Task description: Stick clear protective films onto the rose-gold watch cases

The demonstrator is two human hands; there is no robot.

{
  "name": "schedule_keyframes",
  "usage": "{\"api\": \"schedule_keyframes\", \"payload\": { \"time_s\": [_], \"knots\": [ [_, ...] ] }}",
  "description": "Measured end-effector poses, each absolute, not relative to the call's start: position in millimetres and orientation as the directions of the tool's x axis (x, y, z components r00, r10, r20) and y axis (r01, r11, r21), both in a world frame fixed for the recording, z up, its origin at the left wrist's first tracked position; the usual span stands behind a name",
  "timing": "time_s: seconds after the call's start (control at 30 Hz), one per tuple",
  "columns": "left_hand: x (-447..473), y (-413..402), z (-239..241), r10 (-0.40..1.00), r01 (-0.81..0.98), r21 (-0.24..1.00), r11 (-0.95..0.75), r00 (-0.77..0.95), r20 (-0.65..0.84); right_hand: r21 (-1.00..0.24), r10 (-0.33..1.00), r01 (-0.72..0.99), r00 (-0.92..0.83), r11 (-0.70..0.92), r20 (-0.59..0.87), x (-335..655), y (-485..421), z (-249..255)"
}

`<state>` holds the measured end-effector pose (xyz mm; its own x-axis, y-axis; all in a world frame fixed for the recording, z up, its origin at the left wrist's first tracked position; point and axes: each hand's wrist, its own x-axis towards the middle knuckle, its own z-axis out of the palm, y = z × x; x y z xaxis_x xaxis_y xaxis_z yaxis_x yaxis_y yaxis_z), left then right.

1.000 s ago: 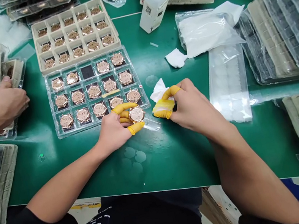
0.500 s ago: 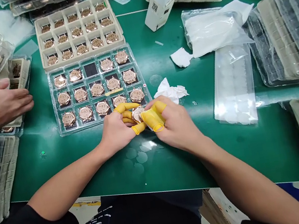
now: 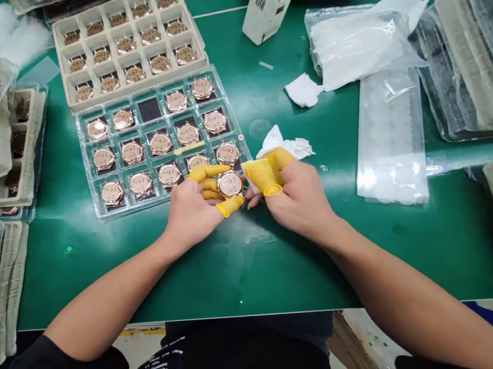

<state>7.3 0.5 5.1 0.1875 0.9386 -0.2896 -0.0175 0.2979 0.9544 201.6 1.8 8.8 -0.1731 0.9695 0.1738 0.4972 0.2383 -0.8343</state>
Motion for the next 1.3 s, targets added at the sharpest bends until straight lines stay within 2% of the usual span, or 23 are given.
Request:
{"api": "schedule_keyframes", "payload": {
  "time_s": [0.1,0.2,0.37,0.47,0.57,0.6,0.73,0.8,0.9,1.0,1.1,1.17,1.23,1.3],
  "knots": [
    [8,0,6,0.941,-0.005,0.960,0.282,0.198,-0.275,-0.617,0.849,0.596,-0.252,0.514,0.464,212,7,14],
    [9,0,5,0.932,0.001,0.957,0.289,0.228,-0.281,-0.522,0.758,0.558,-0.386,0.645,0.526,214,10,16],
    [9,-1,1,0.929,0.005,0.961,0.277,0.254,-0.269,-0.345,0.674,0.593,-0.527,0.728,0.517,198,14,14],
    [9,-2,0,0.935,0.029,0.972,0.235,0.268,-0.234,-0.221,0.600,0.615,-0.519,0.757,0.609,186,15,9],
    [9,-2,1,0.936,0.045,0.974,0.223,0.269,-0.227,-0.128,0.592,0.711,-0.456,0.692,0.665,178,15,5],
    [9,-1,1,0.934,0.043,0.972,0.231,0.271,-0.234,-0.140,0.610,0.734,-0.425,0.665,0.669,178,16,4],
    [8,-1,2,0.934,0.050,0.968,0.245,0.257,-0.249,-0.352,0.707,0.724,-0.260,0.594,0.658,192,14,8],
    [8,-1,2,0.936,0.064,0.967,0.247,0.241,-0.255,-0.411,0.742,0.714,-0.227,0.567,0.630,201,11,11],
    [8,0,1,0.933,0.043,0.963,0.267,0.241,-0.269,-0.438,0.722,0.626,-0.314,0.646,0.617,205,7,10],
    [8,-1,-1,0.940,0.023,0.965,0.261,0.220,-0.260,-0.408,0.625,0.504,-0.402,0.761,0.669,199,5,6],
    [8,-2,-3,0.952,0.035,0.970,0.243,0.183,-0.245,-0.364,0.577,0.480,-0.434,0.798,0.692,194,3,7],
    [7,-3,-2,0.951,0.044,0.971,0.236,0.193,-0.240,-0.369,0.602,0.504,-0.450,0.781,0.659,196,1,12],
    [7,-4,-1,0.943,0.050,0.971,0.232,0.233,-0.237,-0.454,0.678,0.508,-0.473,0.732,0.563,201,0,19],
    [7,-5,1,0.937,0.052,0.972,0.229,0.259,-0.235,-0.617,0.769,0.467,-0.461,0.634,0.442,208,1,25]
  ]
}}
